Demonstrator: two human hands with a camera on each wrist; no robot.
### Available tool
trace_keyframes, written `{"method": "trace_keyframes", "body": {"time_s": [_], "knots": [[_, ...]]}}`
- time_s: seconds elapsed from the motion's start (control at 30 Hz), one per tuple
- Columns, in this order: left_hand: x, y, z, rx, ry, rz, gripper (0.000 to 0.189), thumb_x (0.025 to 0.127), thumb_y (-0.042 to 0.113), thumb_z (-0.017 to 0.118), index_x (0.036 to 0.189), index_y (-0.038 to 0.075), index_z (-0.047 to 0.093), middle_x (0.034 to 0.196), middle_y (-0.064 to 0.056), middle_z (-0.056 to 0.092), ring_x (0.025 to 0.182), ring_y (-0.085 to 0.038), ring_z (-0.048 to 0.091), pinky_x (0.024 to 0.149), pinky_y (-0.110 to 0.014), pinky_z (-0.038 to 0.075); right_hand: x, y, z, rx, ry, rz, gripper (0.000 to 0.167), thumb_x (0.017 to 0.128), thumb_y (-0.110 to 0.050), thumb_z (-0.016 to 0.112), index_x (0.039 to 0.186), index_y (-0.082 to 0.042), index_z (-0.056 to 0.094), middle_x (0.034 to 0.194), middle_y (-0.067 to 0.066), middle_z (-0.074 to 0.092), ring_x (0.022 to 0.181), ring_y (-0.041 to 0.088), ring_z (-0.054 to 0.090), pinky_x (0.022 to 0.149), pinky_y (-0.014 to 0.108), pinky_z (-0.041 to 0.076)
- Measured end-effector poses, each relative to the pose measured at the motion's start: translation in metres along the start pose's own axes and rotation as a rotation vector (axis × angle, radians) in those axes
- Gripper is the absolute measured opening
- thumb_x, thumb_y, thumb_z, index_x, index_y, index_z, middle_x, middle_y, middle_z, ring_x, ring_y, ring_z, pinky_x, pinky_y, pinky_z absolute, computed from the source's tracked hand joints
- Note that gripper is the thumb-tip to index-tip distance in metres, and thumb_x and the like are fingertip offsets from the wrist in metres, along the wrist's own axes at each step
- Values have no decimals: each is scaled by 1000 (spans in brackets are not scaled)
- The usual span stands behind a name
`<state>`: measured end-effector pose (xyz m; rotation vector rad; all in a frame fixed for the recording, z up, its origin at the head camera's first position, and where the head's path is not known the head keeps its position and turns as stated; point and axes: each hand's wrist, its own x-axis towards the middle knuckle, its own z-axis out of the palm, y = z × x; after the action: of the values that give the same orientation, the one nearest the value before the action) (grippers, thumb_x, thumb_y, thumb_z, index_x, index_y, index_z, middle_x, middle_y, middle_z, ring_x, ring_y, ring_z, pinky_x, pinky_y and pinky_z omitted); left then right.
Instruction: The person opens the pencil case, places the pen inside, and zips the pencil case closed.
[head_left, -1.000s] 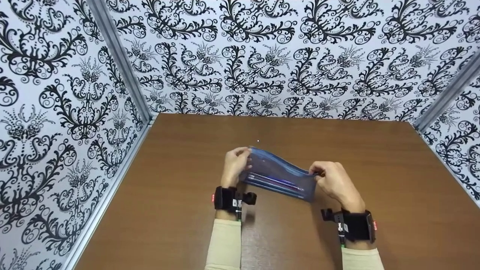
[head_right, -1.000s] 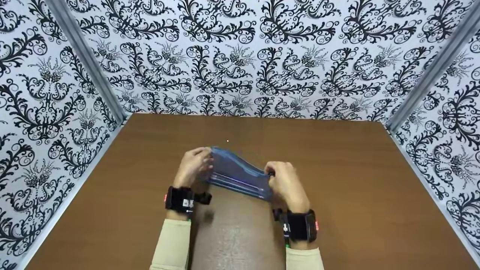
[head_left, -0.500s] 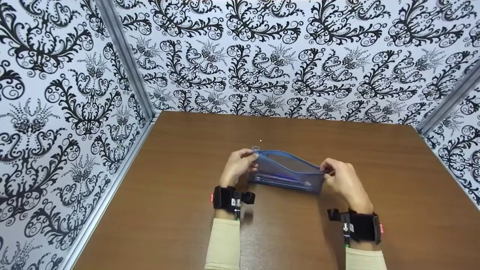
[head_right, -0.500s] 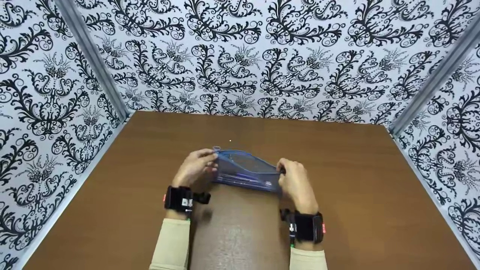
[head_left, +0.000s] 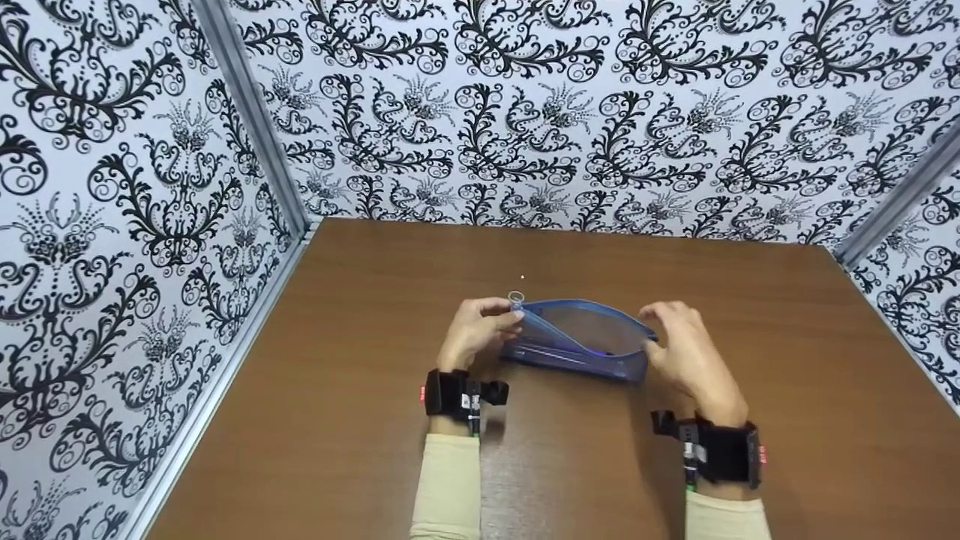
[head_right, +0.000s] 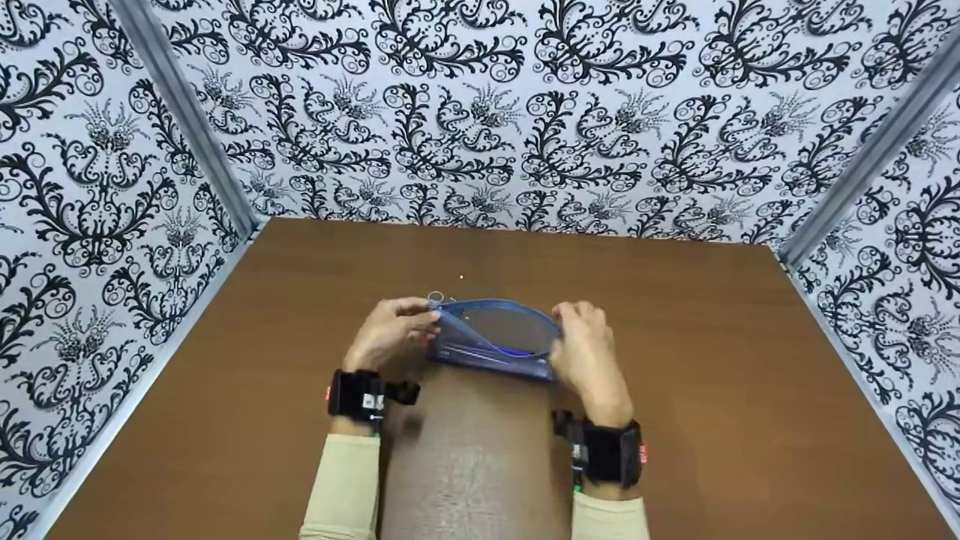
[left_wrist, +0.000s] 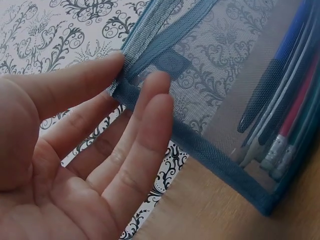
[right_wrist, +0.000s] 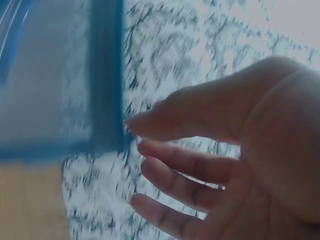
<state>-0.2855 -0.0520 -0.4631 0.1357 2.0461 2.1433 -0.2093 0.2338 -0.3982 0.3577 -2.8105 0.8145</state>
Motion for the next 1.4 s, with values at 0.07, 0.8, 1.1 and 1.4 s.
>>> {"method": "trace_keyframes", "body": {"time_s": [0.07,0.8,1.1,1.4], "knots": [[0,1,0,-11,-11,3,27,86,6,74,111,-4,69,94,-15,73,86,-34,72,83,-44,57,5,-12,7,8,18,-5,33,85,1,66,117,6,59,124,29,53,121,47,42,106,59,33],[-2,0,-3,6,-78,42,21,87,-3,67,106,-8,71,97,-21,73,78,-27,74,80,-44,58,68,-112,71,-30,-227,65,29,87,-21,69,105,2,65,106,19,63,99,34,60,91,48,49],[-4,-1,-7,47,-116,64,21,81,-10,61,98,-7,74,90,-16,74,73,-18,71,74,-38,59,74,-123,85,-43,-132,159,20,83,-13,63,99,-1,66,104,17,67,98,36,65,83,48,51],[-7,1,-12,163,-103,124,20,77,-9,60,88,-4,76,82,-10,74,69,-14,69,68,-34,59,70,-126,92,-66,-19,41,13,81,-13,69,89,-4,65,89,12,69,82,32,66,71,46,51]]}}
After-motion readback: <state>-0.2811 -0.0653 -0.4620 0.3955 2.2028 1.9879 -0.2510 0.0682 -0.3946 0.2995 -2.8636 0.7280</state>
